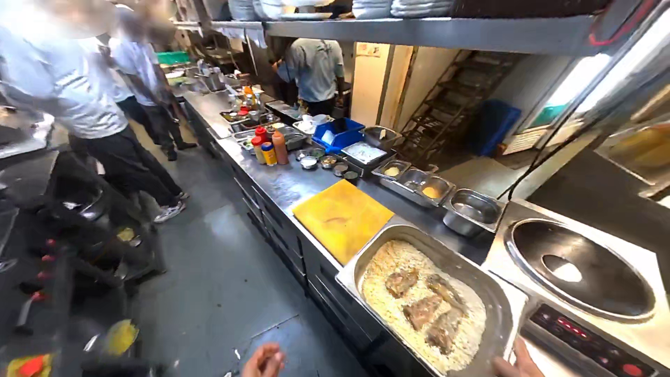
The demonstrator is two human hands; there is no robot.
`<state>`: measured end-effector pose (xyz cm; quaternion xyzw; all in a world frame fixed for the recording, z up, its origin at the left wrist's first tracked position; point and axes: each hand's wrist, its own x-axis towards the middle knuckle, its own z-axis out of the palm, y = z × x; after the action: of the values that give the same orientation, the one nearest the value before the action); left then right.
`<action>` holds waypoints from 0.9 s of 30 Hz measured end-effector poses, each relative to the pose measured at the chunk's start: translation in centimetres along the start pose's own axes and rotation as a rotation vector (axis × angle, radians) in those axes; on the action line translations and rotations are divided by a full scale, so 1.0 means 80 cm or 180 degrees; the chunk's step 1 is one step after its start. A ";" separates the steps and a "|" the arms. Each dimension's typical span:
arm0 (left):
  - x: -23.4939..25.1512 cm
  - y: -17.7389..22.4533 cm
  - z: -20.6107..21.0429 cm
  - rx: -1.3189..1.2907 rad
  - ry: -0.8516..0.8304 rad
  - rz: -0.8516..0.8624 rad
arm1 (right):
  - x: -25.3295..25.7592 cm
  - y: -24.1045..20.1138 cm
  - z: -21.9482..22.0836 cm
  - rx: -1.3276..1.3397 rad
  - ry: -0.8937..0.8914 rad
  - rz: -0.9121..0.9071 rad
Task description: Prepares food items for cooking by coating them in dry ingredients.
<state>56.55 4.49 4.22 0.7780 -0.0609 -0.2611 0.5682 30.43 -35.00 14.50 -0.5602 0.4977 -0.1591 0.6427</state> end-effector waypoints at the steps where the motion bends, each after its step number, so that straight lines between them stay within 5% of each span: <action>1: 0.036 0.027 0.000 0.0008 -0.0001 0.0212 | 0.009 -0.014 0.020 -0.0073 0.0036 -0.0030; 4: 0.144 0.133 0.021 -0.0001 -0.0152 0.0728 | 0.077 -0.046 0.071 -0.0519 0.0183 -0.0482; 8: 0.251 0.215 0.071 0.0271 -0.0733 0.0627 | 0.159 -0.075 0.114 -0.1572 0.0454 -0.1003; 15: 0.243 0.223 0.091 0.0551 -0.0061 0.0578 | 0.160 -0.100 0.147 -0.2268 0.0478 -0.1101; 19: 0.302 0.239 0.106 0.0543 -0.0069 0.0458 | 0.231 -0.124 0.164 -0.2411 0.0410 -0.1241; 24: 0.252 0.216 0.092 0.0320 -0.0007 0.0630 | 0.173 -0.106 0.154 -0.2351 0.0422 -0.1360; 27: 0.304 0.241 0.107 0.0364 -0.0018 0.0450 | 0.221 -0.133 0.167 -0.2434 0.0343 -0.1192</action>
<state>77.18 -19.05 11.84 0.8022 -0.1321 -0.2186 0.5397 53.12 -44.41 14.08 -0.8297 0.4435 -0.1061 0.3219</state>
